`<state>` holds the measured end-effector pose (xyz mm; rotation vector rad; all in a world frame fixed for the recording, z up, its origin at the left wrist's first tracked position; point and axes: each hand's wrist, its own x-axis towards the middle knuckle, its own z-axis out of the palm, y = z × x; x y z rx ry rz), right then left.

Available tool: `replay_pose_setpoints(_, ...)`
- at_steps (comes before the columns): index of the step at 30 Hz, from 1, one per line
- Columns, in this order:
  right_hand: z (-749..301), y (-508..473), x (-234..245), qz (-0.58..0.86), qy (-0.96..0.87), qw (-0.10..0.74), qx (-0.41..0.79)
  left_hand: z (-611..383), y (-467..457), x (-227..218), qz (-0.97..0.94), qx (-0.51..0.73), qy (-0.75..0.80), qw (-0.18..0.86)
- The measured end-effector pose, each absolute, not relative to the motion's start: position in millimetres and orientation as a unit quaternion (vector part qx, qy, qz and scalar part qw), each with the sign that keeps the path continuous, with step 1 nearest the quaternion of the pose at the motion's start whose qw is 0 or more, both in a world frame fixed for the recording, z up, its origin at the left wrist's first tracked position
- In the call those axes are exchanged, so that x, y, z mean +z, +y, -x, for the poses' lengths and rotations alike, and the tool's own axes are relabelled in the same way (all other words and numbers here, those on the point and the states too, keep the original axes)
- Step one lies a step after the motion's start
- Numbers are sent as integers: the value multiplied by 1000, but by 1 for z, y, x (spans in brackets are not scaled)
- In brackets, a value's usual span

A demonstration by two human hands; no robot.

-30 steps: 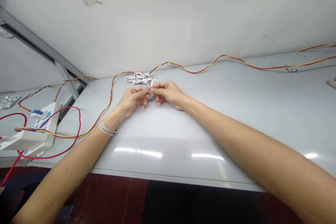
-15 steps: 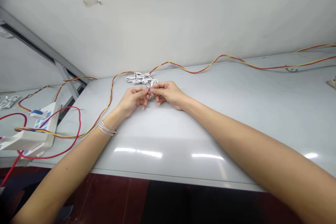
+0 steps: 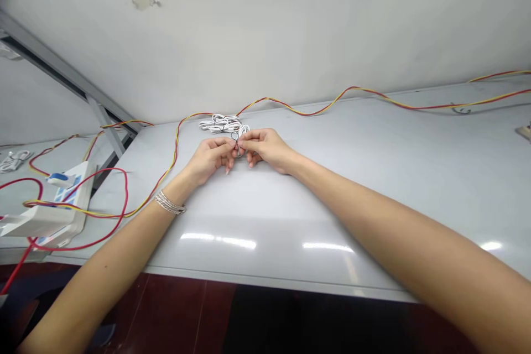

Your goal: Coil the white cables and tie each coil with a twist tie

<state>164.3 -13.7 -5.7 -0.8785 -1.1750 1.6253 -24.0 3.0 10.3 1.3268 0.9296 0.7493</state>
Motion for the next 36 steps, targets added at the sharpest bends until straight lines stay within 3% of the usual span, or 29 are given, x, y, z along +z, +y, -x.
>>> replay_pose_setpoints(36,-160,-18,-6,357,-516,476,616,24,2,12,-576,333,409,625)
